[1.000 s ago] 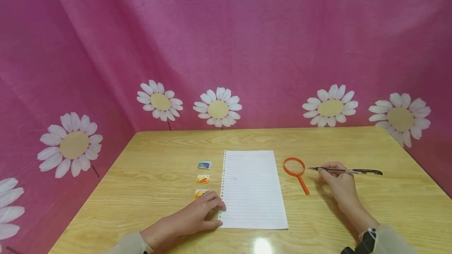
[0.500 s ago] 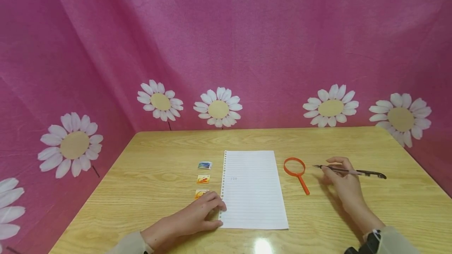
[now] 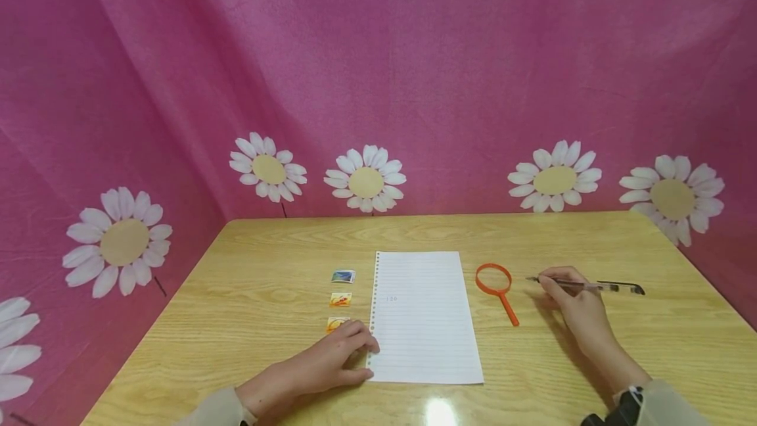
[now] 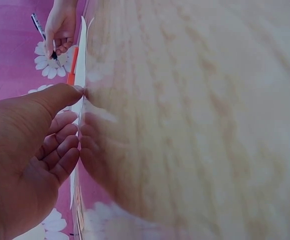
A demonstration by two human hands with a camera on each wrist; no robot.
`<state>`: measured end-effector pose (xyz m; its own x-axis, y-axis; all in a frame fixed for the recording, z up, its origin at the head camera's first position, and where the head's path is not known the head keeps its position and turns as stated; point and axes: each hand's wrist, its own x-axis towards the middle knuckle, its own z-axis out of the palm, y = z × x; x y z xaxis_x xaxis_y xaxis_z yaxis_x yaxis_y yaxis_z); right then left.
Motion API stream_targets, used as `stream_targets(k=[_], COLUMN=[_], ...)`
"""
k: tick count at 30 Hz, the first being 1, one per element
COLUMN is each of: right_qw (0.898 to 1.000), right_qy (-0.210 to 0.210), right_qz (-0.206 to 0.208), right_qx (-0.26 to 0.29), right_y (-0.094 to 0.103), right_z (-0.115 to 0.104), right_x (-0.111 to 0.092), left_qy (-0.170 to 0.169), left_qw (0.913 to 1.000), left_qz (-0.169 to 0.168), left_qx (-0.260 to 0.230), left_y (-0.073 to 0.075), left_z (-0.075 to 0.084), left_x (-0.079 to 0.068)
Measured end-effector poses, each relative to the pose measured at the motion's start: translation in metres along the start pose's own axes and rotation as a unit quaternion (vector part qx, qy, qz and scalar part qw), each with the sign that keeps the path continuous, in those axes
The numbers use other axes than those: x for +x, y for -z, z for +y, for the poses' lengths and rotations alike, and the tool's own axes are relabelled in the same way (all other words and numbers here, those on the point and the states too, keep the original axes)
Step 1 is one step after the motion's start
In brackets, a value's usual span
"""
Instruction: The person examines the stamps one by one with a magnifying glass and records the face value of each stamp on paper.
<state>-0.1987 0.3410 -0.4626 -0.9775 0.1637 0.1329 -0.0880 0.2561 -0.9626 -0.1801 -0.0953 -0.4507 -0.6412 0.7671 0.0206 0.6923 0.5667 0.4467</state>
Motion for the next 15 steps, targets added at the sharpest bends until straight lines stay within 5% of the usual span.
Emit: stream_targets(k=[6,15], right_qw=[0.998,0.999], right_qy=[-0.013,-0.019], right_qz=[-0.013,-0.023], right_qx=[-0.061,-0.031], right_y=[0.0033,0.0066], right_z=[0.0002,-0.0019], right_x=[-0.0003,0.0006], left_qy=[0.003,0.006], left_qw=[1.0,1.0], left_qz=[-0.003,-0.005], left_qx=[0.0,0.001], left_y=[-0.0003,0.0006], left_z=[0.0001,0.0001], left_x=[0.0,-0.0001])
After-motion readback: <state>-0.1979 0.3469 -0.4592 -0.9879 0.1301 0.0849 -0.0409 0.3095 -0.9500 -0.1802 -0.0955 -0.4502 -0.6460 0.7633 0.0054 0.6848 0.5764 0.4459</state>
